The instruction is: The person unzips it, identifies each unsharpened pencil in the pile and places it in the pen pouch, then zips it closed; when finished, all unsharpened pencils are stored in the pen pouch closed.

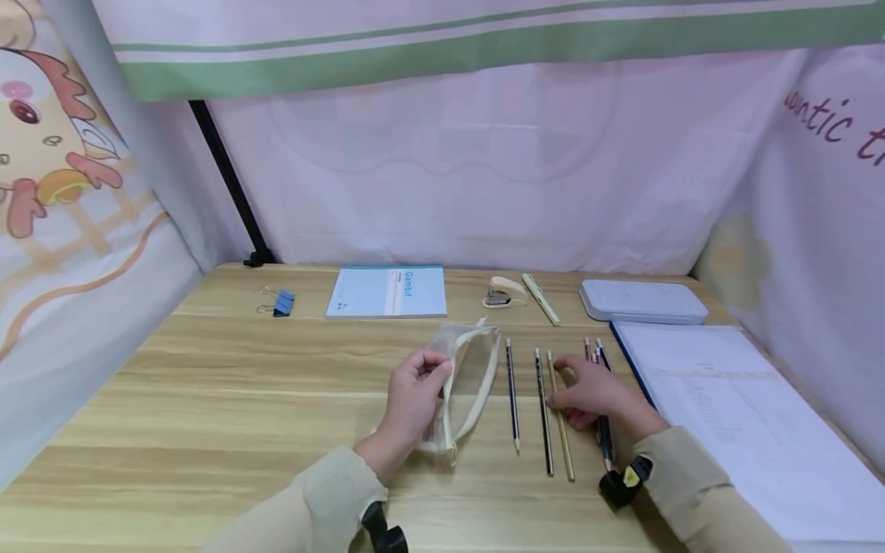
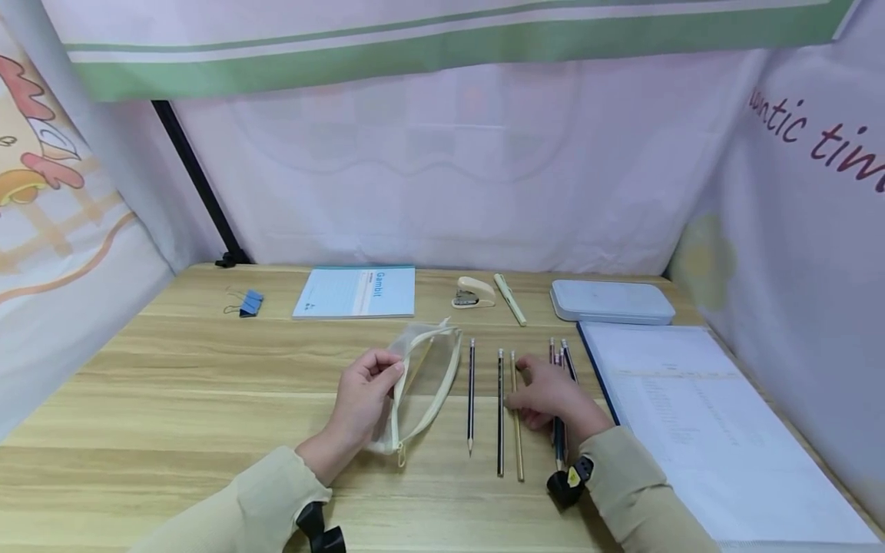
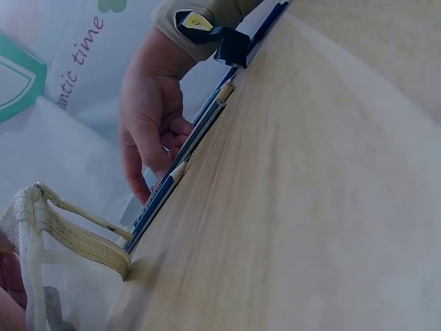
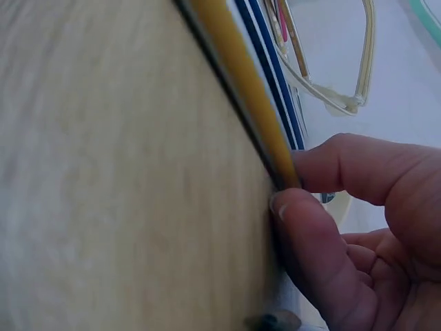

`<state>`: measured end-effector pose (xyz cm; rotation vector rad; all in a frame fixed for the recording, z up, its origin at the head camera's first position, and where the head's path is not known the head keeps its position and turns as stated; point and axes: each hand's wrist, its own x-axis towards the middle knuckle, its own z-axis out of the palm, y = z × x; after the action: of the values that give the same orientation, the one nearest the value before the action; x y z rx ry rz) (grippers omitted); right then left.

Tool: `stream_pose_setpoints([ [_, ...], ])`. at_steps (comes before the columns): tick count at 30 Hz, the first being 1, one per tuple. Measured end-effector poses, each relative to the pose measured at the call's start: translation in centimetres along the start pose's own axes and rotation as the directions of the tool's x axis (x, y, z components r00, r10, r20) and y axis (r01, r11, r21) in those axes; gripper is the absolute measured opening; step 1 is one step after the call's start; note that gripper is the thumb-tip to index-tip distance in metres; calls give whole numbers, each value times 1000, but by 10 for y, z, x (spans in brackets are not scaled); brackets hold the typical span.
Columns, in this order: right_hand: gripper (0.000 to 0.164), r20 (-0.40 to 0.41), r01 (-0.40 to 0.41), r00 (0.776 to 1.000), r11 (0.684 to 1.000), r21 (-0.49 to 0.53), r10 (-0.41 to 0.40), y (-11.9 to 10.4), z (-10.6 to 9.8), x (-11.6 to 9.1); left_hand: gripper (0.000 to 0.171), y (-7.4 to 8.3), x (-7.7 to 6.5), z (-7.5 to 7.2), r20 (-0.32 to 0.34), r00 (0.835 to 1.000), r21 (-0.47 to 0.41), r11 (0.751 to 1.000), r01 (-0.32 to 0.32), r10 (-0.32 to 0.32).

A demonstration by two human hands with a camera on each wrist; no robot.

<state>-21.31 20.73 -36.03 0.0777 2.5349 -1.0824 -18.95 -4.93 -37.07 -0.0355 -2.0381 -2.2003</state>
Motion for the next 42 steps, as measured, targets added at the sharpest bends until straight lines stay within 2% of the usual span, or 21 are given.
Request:
stream_pose_setpoints([
  [4, 68, 7, -9, 1000, 1000, -10, 9, -2, 1, -2, 10, -1, -1, 0, 5, 1000, -7, 1000, 8, -8],
  [7, 68, 3, -14, 1000, 1000, 22, 14, 0, 1, -4, 11, -1, -2, 0, 11, 1000, -4, 1000, 6, -6],
  [10, 70, -17, 9, 1000, 994, 109, -7, 4, 1, -4, 11, -1, -3, 0, 14, 1000, -4, 1000, 4, -4],
  [14, 71, -67, 67, 996, 959, 276, -50, 4, 2, -4, 10, -2, -5, 1, 24, 1000, -16, 1000, 7, -7],
  [18, 64, -158, 104, 987, 889, 446, -36, -7, 7, -5, 9, -3, -6, 2, 26, 1000, -27, 1000, 10, -9],
  [22, 53, -246, 160, 969, 774, 613, -6, -27, 21, -6, 9, -2, -7, 4, 16, 1000, -31, 1000, 1, 0],
  [24, 48, -263, 181, 965, 719, 671, 2, -37, 29, -4, 9, -2, -7, 5, 15, 1000, -33, 999, -2, 2],
  [27, 45, -255, 193, 967, 676, 711, -8, -49, 43, -2, 10, -2, -8, 8, 21, 1000, -37, 999, -3, 3],
  [33, 41, -197, 175, 980, 658, 733, -41, -61, 70, 0, 11, -4, -9, 13, 38, 999, -37, 999, 4, -3],
  [37, 39, -184, 157, 982, 674, 722, -33, -64, 78, 1, 13, -3, -10, 17, 52, 999, -44, 999, 8, -5],
  [42, 33, -149, 123, 989, 688, 715, -22, -66, 84, 0, 13, -1, -9, 20, 37, 999, -48, 999, 12, -11],
])
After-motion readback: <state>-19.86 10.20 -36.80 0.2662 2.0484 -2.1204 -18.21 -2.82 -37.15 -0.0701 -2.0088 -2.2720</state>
